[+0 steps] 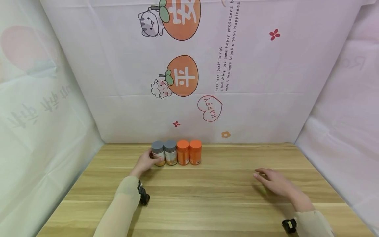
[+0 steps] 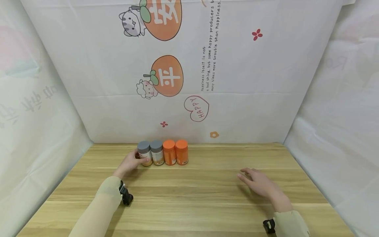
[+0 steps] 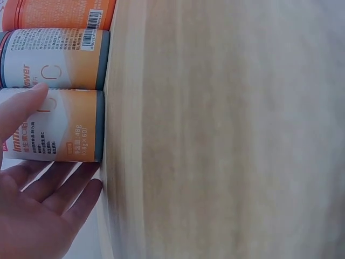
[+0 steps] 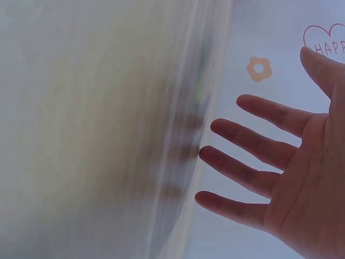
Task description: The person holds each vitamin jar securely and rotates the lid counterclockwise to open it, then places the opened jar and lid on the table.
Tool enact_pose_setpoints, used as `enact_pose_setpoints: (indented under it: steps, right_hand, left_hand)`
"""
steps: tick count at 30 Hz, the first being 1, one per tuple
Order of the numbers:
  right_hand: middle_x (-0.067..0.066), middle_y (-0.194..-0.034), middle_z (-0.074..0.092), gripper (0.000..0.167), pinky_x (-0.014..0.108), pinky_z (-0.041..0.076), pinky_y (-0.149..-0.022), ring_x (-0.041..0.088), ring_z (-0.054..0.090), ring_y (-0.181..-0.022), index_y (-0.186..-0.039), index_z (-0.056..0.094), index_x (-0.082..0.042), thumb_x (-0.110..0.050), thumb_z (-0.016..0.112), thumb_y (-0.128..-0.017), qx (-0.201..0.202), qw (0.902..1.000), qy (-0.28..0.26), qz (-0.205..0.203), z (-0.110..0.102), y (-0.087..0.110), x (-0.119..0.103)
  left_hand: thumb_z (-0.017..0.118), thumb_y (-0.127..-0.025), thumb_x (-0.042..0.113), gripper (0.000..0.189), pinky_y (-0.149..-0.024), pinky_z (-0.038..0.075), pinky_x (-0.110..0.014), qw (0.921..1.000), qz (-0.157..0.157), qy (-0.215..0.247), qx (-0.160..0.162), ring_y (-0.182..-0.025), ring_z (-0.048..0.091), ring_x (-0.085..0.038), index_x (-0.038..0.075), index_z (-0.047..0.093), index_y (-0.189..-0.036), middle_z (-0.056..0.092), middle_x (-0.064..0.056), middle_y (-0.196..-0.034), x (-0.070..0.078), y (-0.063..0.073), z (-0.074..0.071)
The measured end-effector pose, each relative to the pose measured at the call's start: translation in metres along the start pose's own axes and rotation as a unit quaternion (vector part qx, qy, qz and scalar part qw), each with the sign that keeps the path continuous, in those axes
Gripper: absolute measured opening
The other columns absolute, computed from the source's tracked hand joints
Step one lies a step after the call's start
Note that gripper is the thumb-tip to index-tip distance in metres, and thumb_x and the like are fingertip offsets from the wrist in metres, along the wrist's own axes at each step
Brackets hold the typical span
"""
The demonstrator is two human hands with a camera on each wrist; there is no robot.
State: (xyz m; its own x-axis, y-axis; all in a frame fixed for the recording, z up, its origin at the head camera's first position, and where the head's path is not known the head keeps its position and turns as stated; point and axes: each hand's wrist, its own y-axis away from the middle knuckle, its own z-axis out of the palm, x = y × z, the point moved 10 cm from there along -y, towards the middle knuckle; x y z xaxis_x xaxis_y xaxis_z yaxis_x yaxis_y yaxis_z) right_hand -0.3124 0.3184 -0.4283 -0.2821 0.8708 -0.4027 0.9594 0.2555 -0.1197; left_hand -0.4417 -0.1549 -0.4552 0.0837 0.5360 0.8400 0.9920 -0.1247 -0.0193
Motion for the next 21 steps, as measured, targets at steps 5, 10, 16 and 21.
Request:
enact_pose_setpoints:
  steps: [5, 10, 16, 21]
  right_hand:
    - [0.027, -0.124, 0.058, 0.054, 0.058, 0.042, -0.092, 0.044, 0.056, -0.110, -0.127, 0.053, 0.004, -0.040, 0.044, -0.099, -0.006, 1.0000, -0.004, 0.001, 0.002, -0.002, -0.003]
    - [0.025, -0.126, 0.057, 0.055, 0.058, 0.042, -0.093, 0.043, 0.056, -0.112, -0.129, 0.052, 0.003, -0.043, 0.044, -0.098, -0.018, 0.9998, -0.008, 0.006, 0.005, -0.005, -0.006]
    - [0.024, -0.127, 0.057, 0.056, 0.057, 0.042, -0.093, 0.042, 0.055, -0.113, -0.130, 0.053, 0.001, -0.044, 0.044, -0.098, -0.027, 0.9996, -0.009, 0.003, 0.011, -0.011, -0.011]
    - [0.023, -0.125, 0.058, 0.054, 0.057, 0.042, -0.093, 0.041, 0.056, -0.112, -0.129, 0.053, 0.001, -0.042, 0.045, -0.098, -0.018, 0.9998, -0.006, -0.003, 0.011, -0.014, -0.014]
  left_hand:
    - [0.077, -0.078, 0.033, 0.062, -0.091, 0.045, -0.044, 0.9999, 0.002, -0.007, 0.008, -0.105, 0.057, -0.027, 0.008, 0.051, -0.129, 0.061, -0.014, -0.114, 0.003, 0.003, -0.004]
    - [0.079, -0.075, 0.034, 0.063, -0.091, 0.046, -0.043, 0.9997, 0.005, -0.014, 0.021, -0.104, 0.058, -0.026, 0.009, 0.054, -0.126, 0.063, -0.012, -0.113, 0.002, 0.008, -0.008]
    - [0.081, -0.072, 0.036, 0.062, -0.089, 0.047, -0.040, 0.9994, 0.018, -0.007, 0.029, -0.101, 0.060, -0.023, 0.012, 0.056, -0.124, 0.065, -0.010, -0.111, 0.001, 0.011, -0.012]
    - [0.081, -0.071, 0.038, 0.061, -0.085, 0.048, -0.037, 0.9990, 0.035, 0.007, 0.026, -0.100, 0.059, -0.023, 0.017, 0.056, -0.123, 0.064, -0.007, -0.111, 0.006, 0.015, -0.013]
